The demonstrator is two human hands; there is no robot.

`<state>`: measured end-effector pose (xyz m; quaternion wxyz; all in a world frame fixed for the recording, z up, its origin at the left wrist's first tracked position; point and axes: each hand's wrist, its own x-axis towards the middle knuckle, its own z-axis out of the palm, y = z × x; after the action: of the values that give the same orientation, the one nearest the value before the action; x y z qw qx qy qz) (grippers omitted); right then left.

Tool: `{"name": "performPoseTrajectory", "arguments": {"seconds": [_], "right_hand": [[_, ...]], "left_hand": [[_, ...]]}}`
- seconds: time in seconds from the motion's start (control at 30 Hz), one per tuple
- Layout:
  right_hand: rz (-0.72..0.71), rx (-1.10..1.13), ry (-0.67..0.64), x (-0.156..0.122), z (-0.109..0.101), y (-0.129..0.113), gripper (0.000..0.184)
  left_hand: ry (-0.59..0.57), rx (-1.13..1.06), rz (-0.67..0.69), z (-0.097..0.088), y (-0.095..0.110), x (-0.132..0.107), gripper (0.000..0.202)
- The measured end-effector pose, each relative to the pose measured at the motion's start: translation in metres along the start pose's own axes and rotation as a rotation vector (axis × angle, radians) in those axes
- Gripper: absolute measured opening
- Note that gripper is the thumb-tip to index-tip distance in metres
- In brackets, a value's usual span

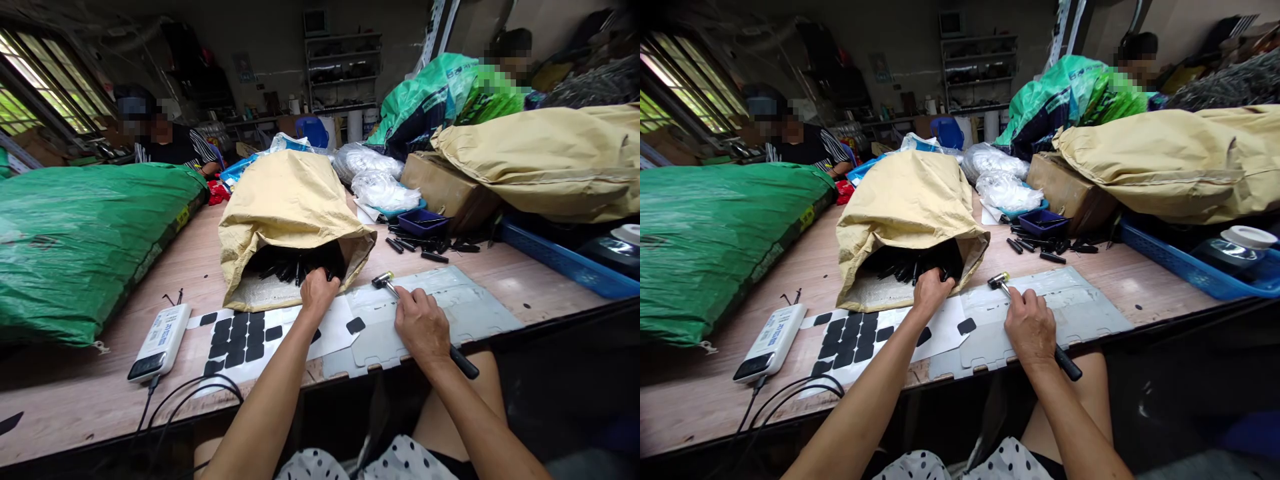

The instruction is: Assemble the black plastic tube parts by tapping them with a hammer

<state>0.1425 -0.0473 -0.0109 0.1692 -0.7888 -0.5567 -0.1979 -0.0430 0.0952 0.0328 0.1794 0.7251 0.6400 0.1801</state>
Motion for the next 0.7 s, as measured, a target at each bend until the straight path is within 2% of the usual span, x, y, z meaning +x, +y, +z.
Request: {"name": "performPoseTrajectory", "arguments": {"seconds": [0.1, 0.2, 0.27, 0.4, 0.57, 0.7], "right_hand": [[-0.002, -0.006, 0.001, 0.0, 0.0, 0.0, 0.032], [-0.002, -0.02, 0.006, 0.0, 0.001, 0.0, 0.031], [-0.002, -0.029, 0.01, 0.0, 0.002, 0.0, 0.031], [-0.002, -0.041, 0.013, 0.0, 0.001, 0.0, 0.031], [-0.001, -0.039, -0.001, 0.0, 0.0, -0.001, 0.032], [0.0, -0.03, -0.02, 0.001, 0.001, 0.001, 0.033]], "left_hand": [[0.042, -0.054, 0.16, -0.007, -0.015, -0.014, 0.022], [-0.004, -0.138, 0.362, -0.009, -0.029, -0.035, 0.019], [-0.043, -0.156, 0.428, -0.005, -0.034, -0.049, 0.019], [-0.047, -0.161, 0.421, 0.008, -0.035, -0.06, 0.021], [-0.034, -0.196, 0.432, 0.017, -0.033, -0.056, 0.024], [-0.054, -0.251, 0.433, 0.018, -0.036, -0.052, 0.019]]}}
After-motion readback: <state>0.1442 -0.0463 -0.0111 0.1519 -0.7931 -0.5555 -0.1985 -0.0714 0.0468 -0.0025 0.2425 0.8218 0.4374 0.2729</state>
